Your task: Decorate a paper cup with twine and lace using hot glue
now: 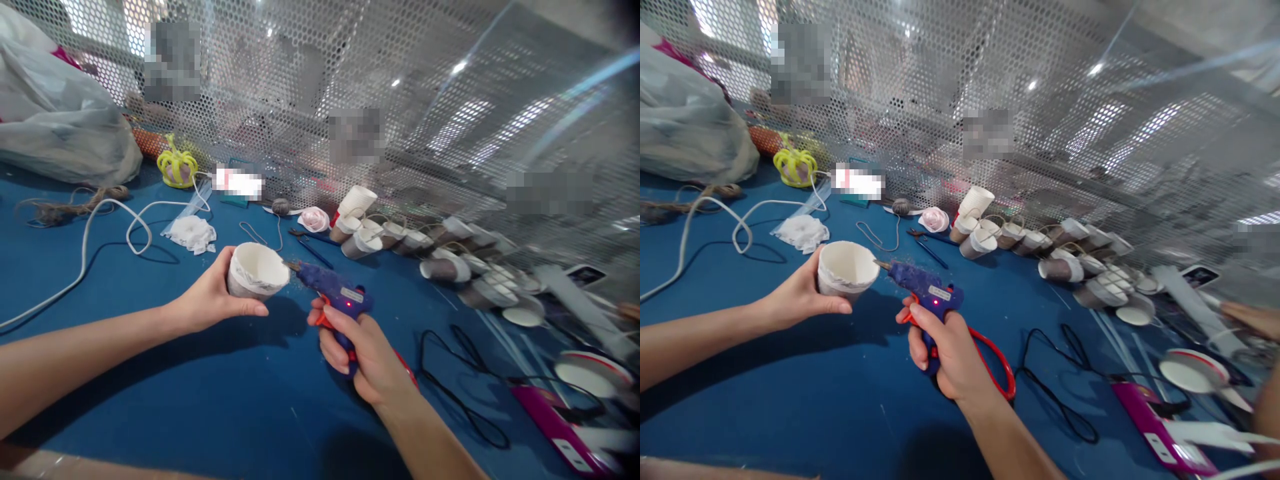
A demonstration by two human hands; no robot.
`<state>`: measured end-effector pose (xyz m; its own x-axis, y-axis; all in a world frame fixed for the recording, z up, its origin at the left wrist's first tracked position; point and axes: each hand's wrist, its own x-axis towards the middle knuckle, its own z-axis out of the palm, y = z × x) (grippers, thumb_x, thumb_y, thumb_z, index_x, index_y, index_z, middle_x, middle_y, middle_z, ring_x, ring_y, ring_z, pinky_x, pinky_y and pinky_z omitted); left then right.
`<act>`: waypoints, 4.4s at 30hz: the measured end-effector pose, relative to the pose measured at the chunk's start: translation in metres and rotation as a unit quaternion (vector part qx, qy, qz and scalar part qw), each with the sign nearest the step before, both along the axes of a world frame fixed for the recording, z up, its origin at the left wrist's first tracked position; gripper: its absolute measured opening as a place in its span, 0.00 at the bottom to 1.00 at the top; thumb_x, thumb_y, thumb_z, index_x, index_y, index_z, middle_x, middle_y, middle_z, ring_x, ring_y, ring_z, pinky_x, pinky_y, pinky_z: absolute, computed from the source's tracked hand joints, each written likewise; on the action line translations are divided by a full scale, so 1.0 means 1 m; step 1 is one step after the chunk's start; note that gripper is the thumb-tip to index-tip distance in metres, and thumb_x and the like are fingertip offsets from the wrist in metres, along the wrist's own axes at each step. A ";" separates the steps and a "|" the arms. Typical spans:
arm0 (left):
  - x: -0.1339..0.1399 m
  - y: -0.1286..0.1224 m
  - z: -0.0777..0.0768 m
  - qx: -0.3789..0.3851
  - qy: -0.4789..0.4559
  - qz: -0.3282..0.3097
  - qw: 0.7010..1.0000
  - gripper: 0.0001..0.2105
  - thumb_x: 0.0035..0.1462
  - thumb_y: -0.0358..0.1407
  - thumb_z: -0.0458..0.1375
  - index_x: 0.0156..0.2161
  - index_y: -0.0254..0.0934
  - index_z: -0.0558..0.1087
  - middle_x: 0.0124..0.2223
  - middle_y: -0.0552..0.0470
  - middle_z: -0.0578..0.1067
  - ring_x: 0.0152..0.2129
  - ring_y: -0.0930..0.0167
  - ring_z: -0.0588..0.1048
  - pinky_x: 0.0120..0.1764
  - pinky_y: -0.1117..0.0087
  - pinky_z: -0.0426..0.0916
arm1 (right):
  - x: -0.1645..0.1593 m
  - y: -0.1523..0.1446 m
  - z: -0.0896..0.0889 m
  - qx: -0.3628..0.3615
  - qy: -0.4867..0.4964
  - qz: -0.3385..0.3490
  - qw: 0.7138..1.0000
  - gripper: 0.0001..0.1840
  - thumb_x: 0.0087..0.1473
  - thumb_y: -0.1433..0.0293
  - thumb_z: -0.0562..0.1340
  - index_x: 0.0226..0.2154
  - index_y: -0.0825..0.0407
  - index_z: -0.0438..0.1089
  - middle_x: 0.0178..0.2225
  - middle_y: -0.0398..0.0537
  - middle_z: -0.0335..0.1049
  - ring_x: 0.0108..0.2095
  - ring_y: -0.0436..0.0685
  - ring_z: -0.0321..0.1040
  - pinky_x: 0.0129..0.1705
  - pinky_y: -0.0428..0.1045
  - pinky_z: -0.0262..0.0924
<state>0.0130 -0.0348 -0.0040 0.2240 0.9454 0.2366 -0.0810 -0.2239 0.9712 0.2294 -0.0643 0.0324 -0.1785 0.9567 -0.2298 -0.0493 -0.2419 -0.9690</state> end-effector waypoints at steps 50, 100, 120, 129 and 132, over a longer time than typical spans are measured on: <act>0.004 -0.002 0.000 -0.038 -0.053 -0.046 0.997 0.35 0.33 0.38 0.70 0.46 0.35 0.58 0.44 0.45 0.69 0.42 0.63 0.69 0.44 0.63 0.64 | -0.001 0.005 -0.001 -0.108 0.165 0.020 0.980 0.10 0.38 0.67 0.69 0.25 0.56 0.74 0.20 0.41 0.70 0.09 0.35 0.42 0.09 0.36 0.38; 0.007 -0.005 -0.006 -0.211 -0.217 -0.200 0.932 0.29 0.33 0.45 0.69 0.42 0.32 0.70 0.36 0.46 0.75 0.36 0.67 0.72 0.42 0.67 0.62 | -0.012 -0.008 -0.005 -0.021 0.104 -0.004 0.994 0.12 0.46 0.61 0.64 0.28 0.54 0.70 0.12 0.38 0.62 0.09 0.40 0.44 0.13 0.40 0.39; -0.013 0.001 0.017 -0.064 -0.004 -0.237 0.969 0.38 0.32 0.48 0.68 0.49 0.33 0.64 0.41 0.45 0.72 0.36 0.66 0.70 0.37 0.69 0.65 | 0.025 -0.008 0.022 0.193 -0.229 0.022 0.954 0.13 0.49 0.61 0.63 0.26 0.54 0.71 0.12 0.39 0.60 0.13 0.47 0.55 0.15 0.44 0.52; -0.013 0.002 0.017 -0.058 0.024 -0.216 0.974 0.35 0.32 0.45 0.69 0.46 0.32 0.65 0.39 0.46 0.73 0.32 0.69 0.70 0.34 0.71 0.66 | 0.030 -0.006 0.025 0.176 -0.338 0.061 0.922 0.16 0.46 0.61 0.64 0.15 0.51 0.67 0.09 0.40 0.62 0.13 0.49 0.60 0.19 0.45 0.59; -0.013 0.002 0.016 -0.051 0.045 -0.214 0.975 0.33 0.33 0.43 0.69 0.46 0.32 0.64 0.38 0.47 0.72 0.31 0.69 0.70 0.33 0.71 0.65 | 0.027 -0.010 0.028 0.182 -0.331 0.047 0.925 0.13 0.47 0.62 0.63 0.17 0.51 0.70 0.09 0.39 0.61 0.13 0.49 0.59 0.19 0.45 0.58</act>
<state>-0.0002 -0.0329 0.0123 0.6177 0.7790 0.1078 -0.0598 -0.0902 0.9941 0.2569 -0.0740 0.0602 -0.1998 0.9797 0.0169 0.5888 0.1338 -0.7971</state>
